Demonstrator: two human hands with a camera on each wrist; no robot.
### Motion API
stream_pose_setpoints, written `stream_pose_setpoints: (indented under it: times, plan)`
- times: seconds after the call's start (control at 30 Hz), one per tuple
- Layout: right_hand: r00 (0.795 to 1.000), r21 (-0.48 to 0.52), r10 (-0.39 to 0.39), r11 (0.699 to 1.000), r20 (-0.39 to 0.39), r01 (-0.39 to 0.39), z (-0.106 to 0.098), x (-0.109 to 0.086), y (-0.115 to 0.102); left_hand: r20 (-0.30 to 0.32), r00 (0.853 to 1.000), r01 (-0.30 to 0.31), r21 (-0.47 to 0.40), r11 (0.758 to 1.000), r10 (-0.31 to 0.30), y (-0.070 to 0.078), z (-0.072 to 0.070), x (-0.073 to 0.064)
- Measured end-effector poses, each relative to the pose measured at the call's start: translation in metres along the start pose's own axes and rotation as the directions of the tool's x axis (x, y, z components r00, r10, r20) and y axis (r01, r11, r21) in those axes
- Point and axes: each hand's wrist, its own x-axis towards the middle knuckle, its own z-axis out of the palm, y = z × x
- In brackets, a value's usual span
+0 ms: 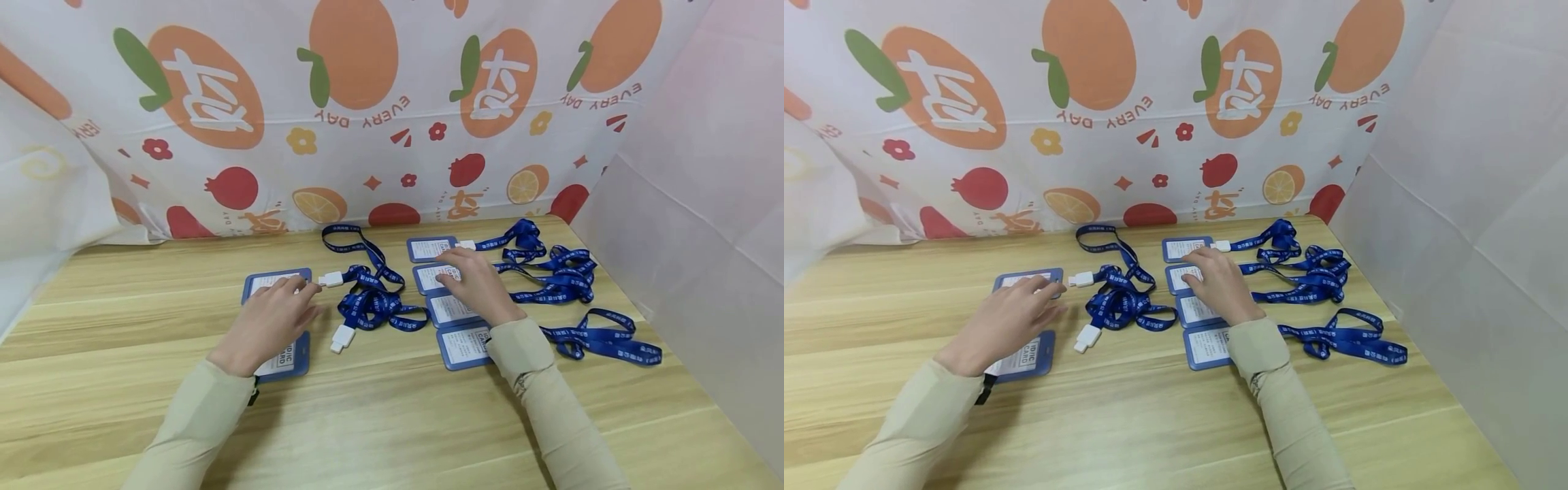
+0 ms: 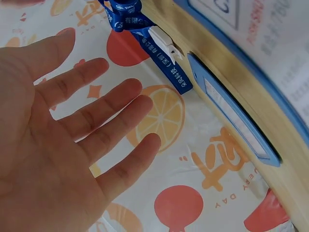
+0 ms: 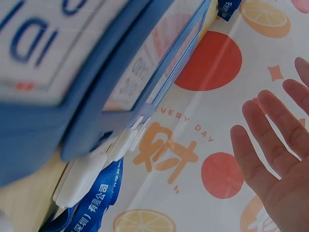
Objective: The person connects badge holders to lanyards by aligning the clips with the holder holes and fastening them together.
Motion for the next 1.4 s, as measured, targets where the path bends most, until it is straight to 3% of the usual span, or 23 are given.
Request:
stream_pose_setpoints:
  times: [0.57,0.8,1.0,1.4]
  plan:
    - [1.0,0.021,-0.031,0.999,-0.005,0.031,0.007,-0.003,-0.011,0.012,1.0,-0.002,0.035,0.999,0.001,-0.01,-0.007,-0.026]
    - [0.995,0.013,-0.097,0.995,-0.011,0.097,0.011,-0.004,-0.011,0.016,1.0,-0.017,0.066,0.998,0.016,-0.013,-0.006,-0.036]
    - [0.985,0.037,-0.172,0.984,-0.019,0.172,0.014,-0.003,-0.02,0.048,0.999,-0.006,0.039,0.999,0.004,-0.014,-0.003,-0.042]
    - [0.969,0.037,-0.23,0.973,0.089,0.228,0.024,-0.002,-0.037,0.101,0.995,0.006,0.001,1.0,-0.006,-0.015,-0.005,-0.05]
